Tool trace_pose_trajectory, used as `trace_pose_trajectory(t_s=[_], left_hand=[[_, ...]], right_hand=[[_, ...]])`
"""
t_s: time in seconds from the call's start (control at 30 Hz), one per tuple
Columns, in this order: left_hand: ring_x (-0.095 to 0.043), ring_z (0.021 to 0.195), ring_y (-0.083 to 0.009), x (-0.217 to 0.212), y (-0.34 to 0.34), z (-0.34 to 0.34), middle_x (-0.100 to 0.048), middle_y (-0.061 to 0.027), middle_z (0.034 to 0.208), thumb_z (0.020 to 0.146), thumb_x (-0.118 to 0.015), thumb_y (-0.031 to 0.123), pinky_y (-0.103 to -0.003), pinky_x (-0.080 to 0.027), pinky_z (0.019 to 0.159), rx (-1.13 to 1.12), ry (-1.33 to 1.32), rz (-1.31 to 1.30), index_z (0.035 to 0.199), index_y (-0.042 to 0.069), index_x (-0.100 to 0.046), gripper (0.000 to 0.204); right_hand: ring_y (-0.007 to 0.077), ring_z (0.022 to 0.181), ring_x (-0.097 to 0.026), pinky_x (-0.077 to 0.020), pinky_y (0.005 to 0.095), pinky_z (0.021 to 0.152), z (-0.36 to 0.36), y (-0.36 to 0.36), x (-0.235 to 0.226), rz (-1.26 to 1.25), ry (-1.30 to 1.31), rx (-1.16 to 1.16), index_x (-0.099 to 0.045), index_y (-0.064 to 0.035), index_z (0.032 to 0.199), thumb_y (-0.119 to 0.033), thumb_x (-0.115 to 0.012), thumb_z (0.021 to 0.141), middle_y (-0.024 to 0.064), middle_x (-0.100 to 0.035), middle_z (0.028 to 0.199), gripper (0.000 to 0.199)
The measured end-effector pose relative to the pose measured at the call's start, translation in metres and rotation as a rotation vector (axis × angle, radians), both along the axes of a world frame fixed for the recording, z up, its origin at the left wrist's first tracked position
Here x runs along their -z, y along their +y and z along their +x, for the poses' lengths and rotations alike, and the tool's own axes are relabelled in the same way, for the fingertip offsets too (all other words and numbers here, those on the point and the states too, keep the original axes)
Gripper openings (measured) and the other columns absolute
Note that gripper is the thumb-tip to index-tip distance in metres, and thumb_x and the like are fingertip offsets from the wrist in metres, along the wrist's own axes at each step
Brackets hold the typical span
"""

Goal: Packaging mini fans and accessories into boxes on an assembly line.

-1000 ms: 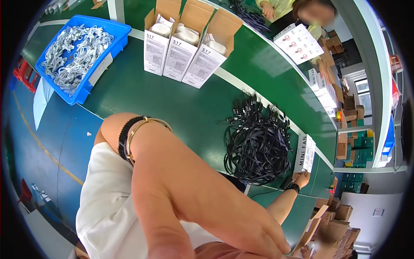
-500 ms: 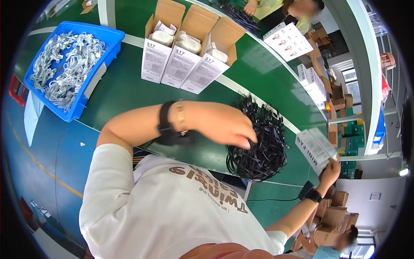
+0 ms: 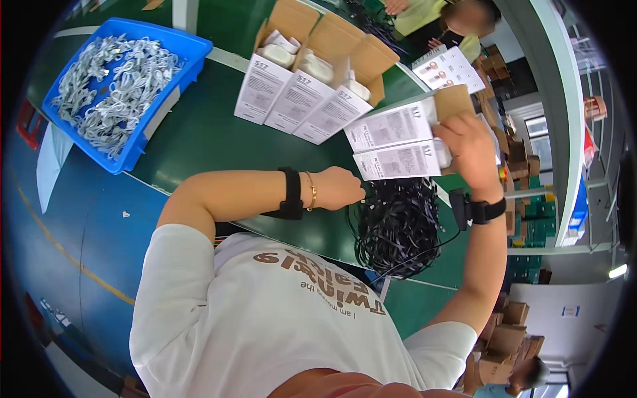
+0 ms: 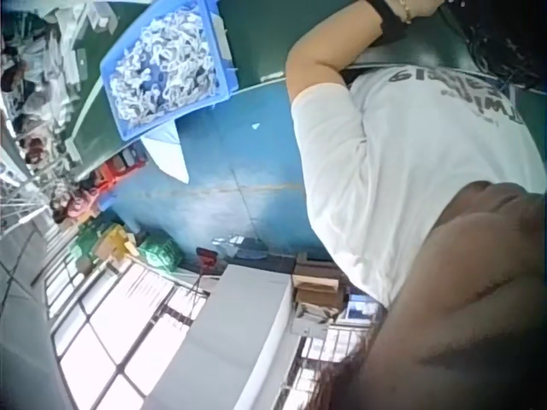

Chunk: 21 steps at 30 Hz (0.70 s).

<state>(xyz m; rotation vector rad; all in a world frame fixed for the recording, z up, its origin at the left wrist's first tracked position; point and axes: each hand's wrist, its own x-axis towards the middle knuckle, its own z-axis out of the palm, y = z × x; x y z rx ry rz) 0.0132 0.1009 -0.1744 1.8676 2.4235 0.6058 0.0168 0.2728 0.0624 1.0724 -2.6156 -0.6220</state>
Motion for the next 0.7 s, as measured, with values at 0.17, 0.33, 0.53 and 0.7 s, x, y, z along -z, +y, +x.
trace_pose_trajectory(t_s=[0.17, 0.33, 0.53, 0.7], left_hand=[[-0.061, 0.077, -0.0315, -0.01, -0.016, -0.008, -0.058, -0.0125, 0.079, 0.073, -0.057, 0.007, -0.042, -0.051, 0.063, -0.049, 0.02, 0.054, 0.07, 0.005, -0.061, 0.005], [-0.061, 0.075, -0.0321, -0.027, -0.011, -0.017, -0.058, -0.0126, 0.077, 0.073, -0.057, 0.007, -0.042, -0.05, 0.062, 0.019, 0.061, 0.111, 0.073, 0.005, -0.061, 0.004], [-0.06, 0.07, -0.0327, -0.079, -0.008, -0.018, -0.057, -0.0125, 0.072, 0.073, -0.058, 0.007, -0.042, -0.049, 0.061, 0.017, 0.022, 0.231, 0.074, 0.007, -0.061, 0.004], [-0.06, 0.071, -0.0322, -0.09, -0.008, -0.032, -0.057, -0.0121, 0.072, 0.073, -0.058, 0.006, -0.043, -0.047, 0.061, -0.02, 0.025, 0.541, 0.077, 0.007, -0.06, 0.004]], right_hand=[[0.0246, 0.087, -0.058, -0.0466, 0.0365, 0.08, -0.009, -0.019, 0.035, 0.088, 0.029, -0.118, -0.065, -0.0094, 0.092, -0.007, -0.058, 0.072, 0.004, -0.061, 0.093, 0.021], [0.0244, 0.092, -0.058, -0.0457, 0.0353, 0.082, 0.02, -0.028, 0.041, -0.215, 0.171, 0.05, -0.065, -0.0079, 0.096, -0.008, -0.058, 0.078, 0.0056, -0.062, 0.097, 0.02], [0.0152, 0.077, -0.058, -0.0446, 0.0255, 0.068, 0.125, 0.001, 0.09, -1.388, 0.263, 0.483, -0.064, -0.0012, 0.1, -0.004, -0.059, 0.087, 0.011, -0.065, 0.091, 0.014], [0.0114, 0.067, -0.052, -0.042, 0.024, 0.06, 0.164, -0.026, 0.161, -1.115, -0.189, 0.757, -0.063, -0.0011, 0.1, -0.007, -0.068, 0.08, 0.0076, -0.062, 0.084, 0.021]])
